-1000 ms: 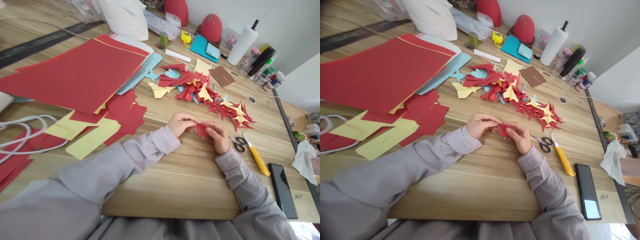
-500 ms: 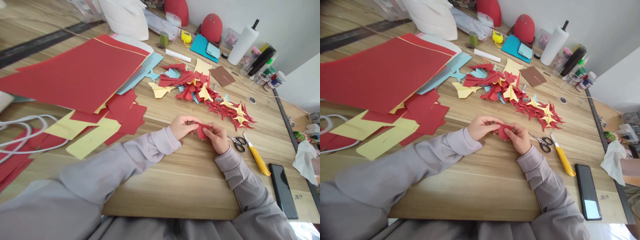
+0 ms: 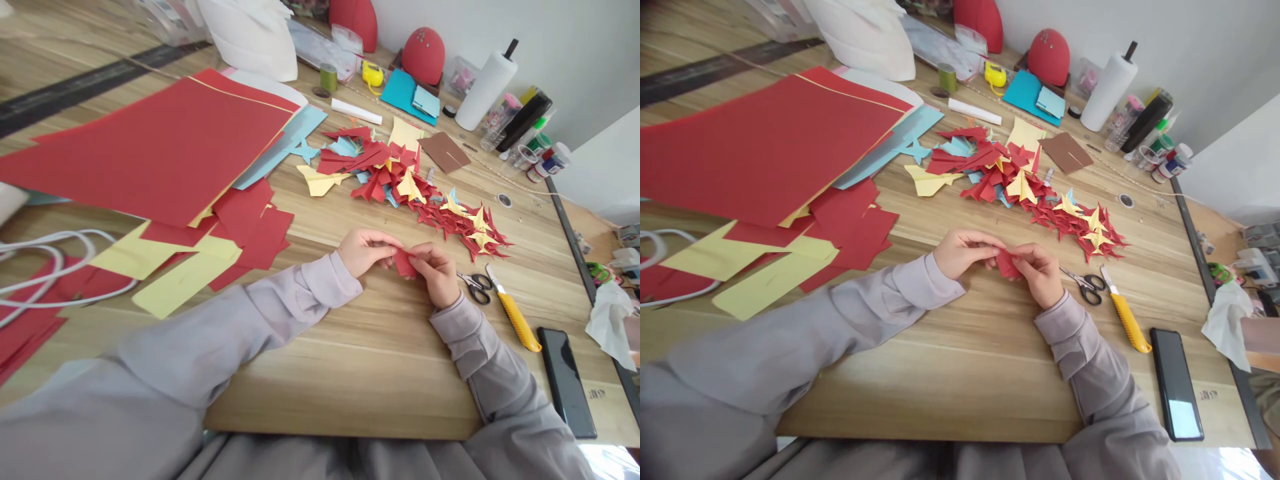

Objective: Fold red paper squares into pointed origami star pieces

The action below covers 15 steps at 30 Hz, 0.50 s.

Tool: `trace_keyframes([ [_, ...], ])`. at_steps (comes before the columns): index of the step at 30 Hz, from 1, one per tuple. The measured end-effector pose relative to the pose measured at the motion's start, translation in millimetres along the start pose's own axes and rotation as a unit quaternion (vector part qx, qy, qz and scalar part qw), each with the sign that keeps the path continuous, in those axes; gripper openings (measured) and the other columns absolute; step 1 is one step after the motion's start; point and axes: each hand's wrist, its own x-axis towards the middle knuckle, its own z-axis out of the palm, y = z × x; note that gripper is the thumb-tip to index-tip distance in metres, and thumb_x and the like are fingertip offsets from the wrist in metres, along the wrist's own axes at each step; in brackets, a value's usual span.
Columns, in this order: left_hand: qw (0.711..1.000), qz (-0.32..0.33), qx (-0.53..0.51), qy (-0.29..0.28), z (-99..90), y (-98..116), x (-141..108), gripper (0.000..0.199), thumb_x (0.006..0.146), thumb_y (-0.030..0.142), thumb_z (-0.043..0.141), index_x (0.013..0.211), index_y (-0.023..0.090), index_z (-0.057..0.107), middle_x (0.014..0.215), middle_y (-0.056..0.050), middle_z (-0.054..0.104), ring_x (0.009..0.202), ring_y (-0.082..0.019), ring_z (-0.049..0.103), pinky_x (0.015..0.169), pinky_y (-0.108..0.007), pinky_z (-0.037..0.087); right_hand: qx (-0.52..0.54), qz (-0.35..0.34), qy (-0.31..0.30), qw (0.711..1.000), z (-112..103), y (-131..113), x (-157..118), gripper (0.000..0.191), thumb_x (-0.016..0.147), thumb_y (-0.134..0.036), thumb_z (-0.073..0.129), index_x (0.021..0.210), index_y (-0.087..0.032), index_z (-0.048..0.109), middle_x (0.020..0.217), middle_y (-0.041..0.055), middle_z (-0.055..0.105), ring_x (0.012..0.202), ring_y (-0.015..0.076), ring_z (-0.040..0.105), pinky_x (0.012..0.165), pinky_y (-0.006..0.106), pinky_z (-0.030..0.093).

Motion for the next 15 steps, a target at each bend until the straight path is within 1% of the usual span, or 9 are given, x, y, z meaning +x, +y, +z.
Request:
trace_keyframes([
  [3,1.000,-0.001,-0.012,-0.001,-0.1,1.7,-0.3,0.008,0.059,0.010,0.065,0.065,0.012,0.071,0.049,-0.001,0.062,0.044,-0.010,0.056,0.044,-0.022,0.049,-0.014,-0.001,0.011,1.000,-1.1,1.1,0.1,0.020,0.071,-0.040,0.067,0.076,-0.021,0.062,0.058,-0.0011,0.063,0.046,0.0134,0.057,0.047,0.029,0.048],
  [5,1.000,0.002,-0.016,-0.001,-0.1,2.2,-0.3,0.007,0.059,0.010,0.065,0.063,0.012,0.070,0.050,-0.001,0.062,0.045,-0.010,0.056,0.044,-0.022,0.049,-0.010,-0.003,0.013,1.000,-1.9,2.1,0.2,0.019,0.070,-0.039,0.068,0.074,-0.021,0.064,0.059,-0.0008,0.063,0.047,0.0133,0.056,0.047,0.029,0.048],
  [10,1.000,0.002,-0.025,0.000,-0.6,1.5,0.1,0.007,0.057,0.010,0.064,0.060,0.012,0.070,0.050,-0.001,0.062,0.044,-0.010,0.055,0.044,-0.022,0.048,0.007,-0.017,-0.001,1.000,-2.7,2.7,-0.5,0.012,0.072,-0.033,0.068,0.073,-0.021,0.067,0.061,-0.0010,0.064,0.049,0.0119,0.056,0.048,0.027,0.047],
  [15,0.999,0.012,-0.035,-0.002,-0.7,0.8,-0.8,0.007,0.059,0.013,0.063,0.062,0.011,0.069,0.052,-0.002,0.064,0.046,-0.010,0.056,0.046,-0.022,0.049,-0.015,-0.015,-0.002,1.000,-0.5,1.3,-1.7,0.016,0.072,-0.035,0.068,0.073,-0.020,0.067,0.062,-0.0003,0.064,0.051,0.0123,0.058,0.048,0.026,0.047],
])
